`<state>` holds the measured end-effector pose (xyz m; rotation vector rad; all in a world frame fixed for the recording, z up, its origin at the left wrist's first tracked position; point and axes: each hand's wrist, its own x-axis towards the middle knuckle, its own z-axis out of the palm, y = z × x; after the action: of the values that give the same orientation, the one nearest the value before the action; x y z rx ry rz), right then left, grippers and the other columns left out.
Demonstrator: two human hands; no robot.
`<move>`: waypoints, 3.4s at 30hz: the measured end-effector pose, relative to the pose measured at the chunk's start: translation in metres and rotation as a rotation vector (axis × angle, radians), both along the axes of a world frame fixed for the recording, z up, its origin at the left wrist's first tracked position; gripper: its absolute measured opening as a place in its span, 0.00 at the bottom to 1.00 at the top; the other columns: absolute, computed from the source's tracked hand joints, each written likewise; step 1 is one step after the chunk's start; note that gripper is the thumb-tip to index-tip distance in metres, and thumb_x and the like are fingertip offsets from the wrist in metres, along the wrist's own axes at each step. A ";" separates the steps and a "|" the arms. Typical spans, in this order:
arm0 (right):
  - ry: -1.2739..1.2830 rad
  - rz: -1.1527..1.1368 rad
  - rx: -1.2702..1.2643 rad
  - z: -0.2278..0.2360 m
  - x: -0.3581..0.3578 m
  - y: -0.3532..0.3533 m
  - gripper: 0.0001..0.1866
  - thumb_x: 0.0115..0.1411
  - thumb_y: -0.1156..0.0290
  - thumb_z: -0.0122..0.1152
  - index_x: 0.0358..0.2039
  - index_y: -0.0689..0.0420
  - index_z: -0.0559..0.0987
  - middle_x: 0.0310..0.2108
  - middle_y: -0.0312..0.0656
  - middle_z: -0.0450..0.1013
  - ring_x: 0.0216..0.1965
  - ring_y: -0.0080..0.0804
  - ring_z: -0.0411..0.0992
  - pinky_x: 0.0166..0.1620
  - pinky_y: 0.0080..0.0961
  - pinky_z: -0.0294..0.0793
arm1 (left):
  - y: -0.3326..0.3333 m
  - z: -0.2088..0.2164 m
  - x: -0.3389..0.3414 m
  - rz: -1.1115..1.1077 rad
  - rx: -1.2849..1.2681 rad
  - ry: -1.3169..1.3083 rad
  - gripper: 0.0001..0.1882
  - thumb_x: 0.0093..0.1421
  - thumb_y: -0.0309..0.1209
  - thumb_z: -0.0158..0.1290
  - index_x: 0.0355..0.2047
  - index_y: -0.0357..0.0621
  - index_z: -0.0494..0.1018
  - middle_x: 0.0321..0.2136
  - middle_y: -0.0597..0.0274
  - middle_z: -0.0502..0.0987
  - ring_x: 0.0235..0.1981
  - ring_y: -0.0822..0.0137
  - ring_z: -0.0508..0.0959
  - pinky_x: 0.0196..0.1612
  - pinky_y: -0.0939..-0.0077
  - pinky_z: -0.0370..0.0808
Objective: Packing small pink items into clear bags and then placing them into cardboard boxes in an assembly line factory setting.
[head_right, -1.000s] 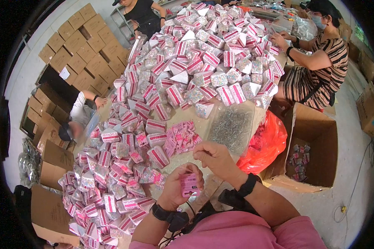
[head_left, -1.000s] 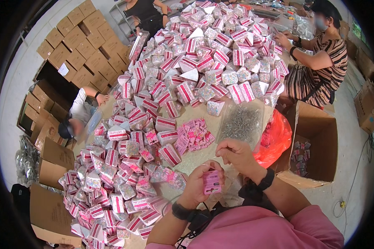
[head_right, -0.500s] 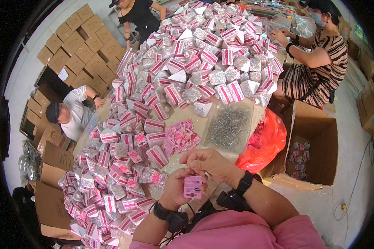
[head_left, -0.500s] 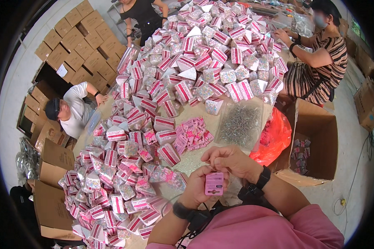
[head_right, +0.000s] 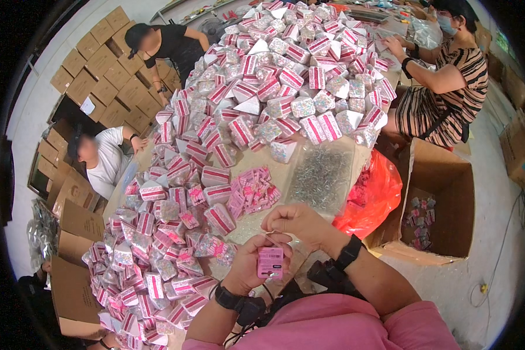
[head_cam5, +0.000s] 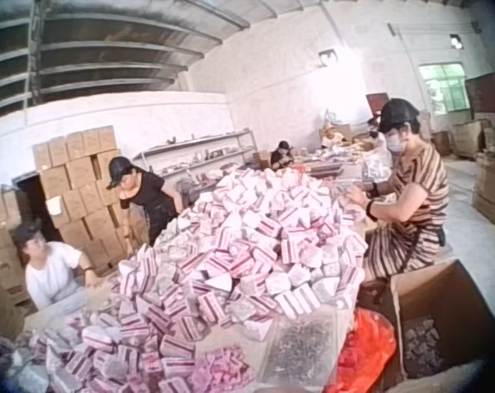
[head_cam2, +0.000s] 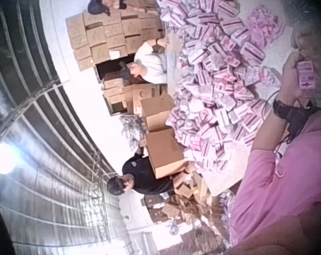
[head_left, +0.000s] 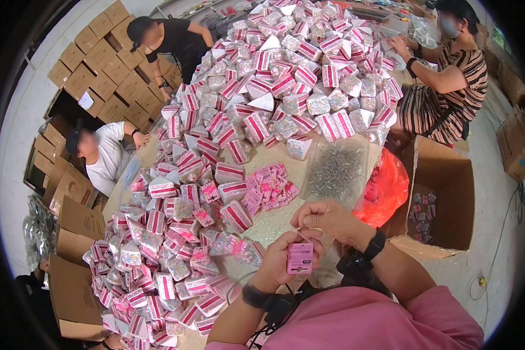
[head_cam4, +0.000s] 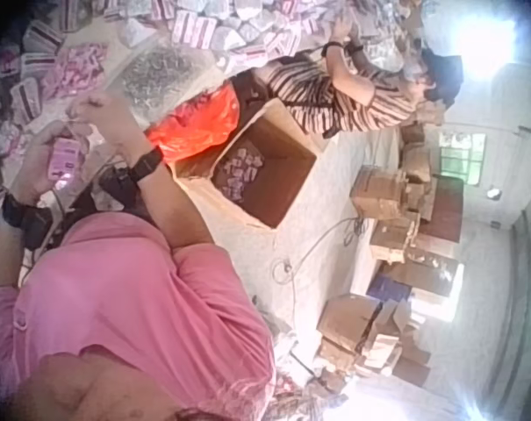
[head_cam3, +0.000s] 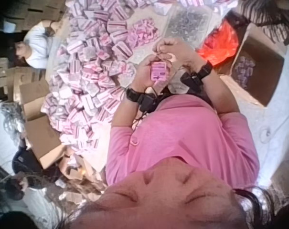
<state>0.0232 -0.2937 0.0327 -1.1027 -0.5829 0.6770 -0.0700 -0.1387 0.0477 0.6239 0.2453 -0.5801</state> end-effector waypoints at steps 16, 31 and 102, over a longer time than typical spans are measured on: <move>0.026 0.060 -0.017 0.008 0.002 -0.005 0.07 0.58 0.74 0.53 0.32 0.64 0.77 0.33 0.38 0.74 0.36 0.22 0.70 0.42 0.21 0.70 | 0.005 0.001 -0.004 -0.083 0.197 -0.136 0.23 0.64 0.42 0.35 0.34 0.32 0.71 0.29 0.53 0.75 0.27 0.64 0.78 0.30 0.74 0.76; 0.084 0.055 0.117 0.005 -0.010 0.002 0.06 0.58 0.71 0.56 0.29 0.61 0.76 0.41 0.44 0.71 0.32 0.19 0.68 0.40 0.19 0.68 | 0.003 -0.002 -0.001 -0.026 0.069 -0.022 0.22 0.60 0.42 0.39 0.35 0.31 0.71 0.30 0.50 0.76 0.27 0.60 0.78 0.31 0.70 0.76; -0.832 -0.427 -0.548 0.026 -0.069 0.010 0.08 0.56 0.72 0.52 0.36 0.59 0.70 0.27 0.47 0.69 0.31 0.46 0.70 0.33 0.35 0.68 | 0.010 0.029 -0.019 0.216 1.122 -0.540 0.10 0.60 0.28 0.50 0.22 0.40 0.67 0.18 0.77 0.63 0.21 0.84 0.58 0.23 0.87 0.56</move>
<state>-0.0456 -0.2833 0.0592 -1.9779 -0.8452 -0.0458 -0.0887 -0.1286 0.0763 1.7782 0.1040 0.0078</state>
